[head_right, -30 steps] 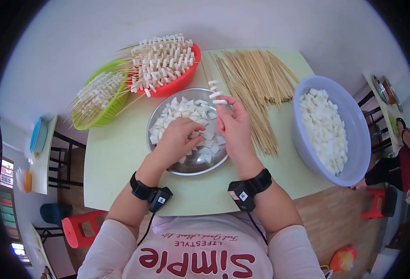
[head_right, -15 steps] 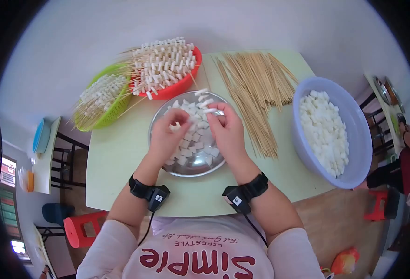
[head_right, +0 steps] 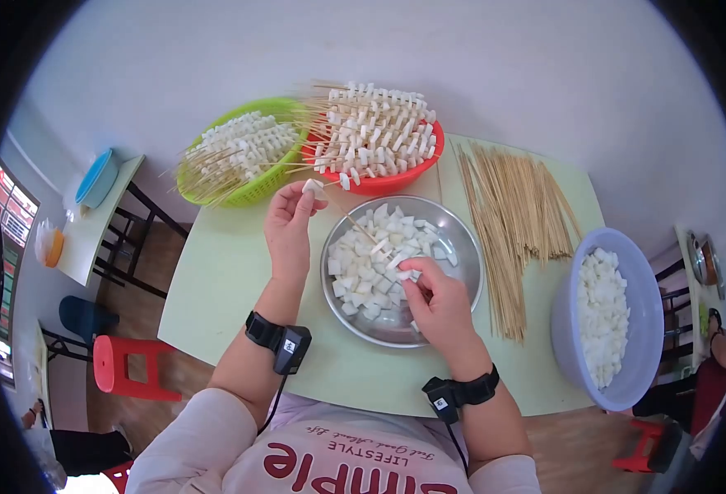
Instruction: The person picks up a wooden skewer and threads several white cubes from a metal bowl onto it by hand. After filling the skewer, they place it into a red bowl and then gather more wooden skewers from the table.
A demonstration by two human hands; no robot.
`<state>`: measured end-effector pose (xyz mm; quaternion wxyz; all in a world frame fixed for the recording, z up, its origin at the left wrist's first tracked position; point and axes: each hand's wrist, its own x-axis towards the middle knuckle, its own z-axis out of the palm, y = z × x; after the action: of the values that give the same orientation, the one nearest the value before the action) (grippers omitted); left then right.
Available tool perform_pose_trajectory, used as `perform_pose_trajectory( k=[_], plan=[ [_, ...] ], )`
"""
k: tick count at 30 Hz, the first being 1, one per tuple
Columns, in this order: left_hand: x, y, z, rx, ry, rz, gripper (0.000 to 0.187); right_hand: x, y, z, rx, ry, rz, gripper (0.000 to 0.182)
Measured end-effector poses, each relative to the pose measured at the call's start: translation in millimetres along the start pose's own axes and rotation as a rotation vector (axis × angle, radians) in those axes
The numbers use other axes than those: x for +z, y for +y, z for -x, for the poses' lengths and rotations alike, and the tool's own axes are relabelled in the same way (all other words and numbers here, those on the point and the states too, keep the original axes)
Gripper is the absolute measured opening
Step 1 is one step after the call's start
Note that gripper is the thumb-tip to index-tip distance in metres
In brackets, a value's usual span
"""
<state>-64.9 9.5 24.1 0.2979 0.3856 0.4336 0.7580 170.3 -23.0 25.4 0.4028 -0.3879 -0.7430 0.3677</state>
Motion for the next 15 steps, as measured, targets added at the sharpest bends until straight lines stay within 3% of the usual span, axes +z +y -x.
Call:
perform_pose_trajectory(
  k=[15],
  plan=[
    [-0.6, 5.9, -0.2, 0.084, 0.109, -0.096, 0.014, 0.3, -2.9, -0.8, -0.022, -0.035, 0.055, 0.020]
  ],
)
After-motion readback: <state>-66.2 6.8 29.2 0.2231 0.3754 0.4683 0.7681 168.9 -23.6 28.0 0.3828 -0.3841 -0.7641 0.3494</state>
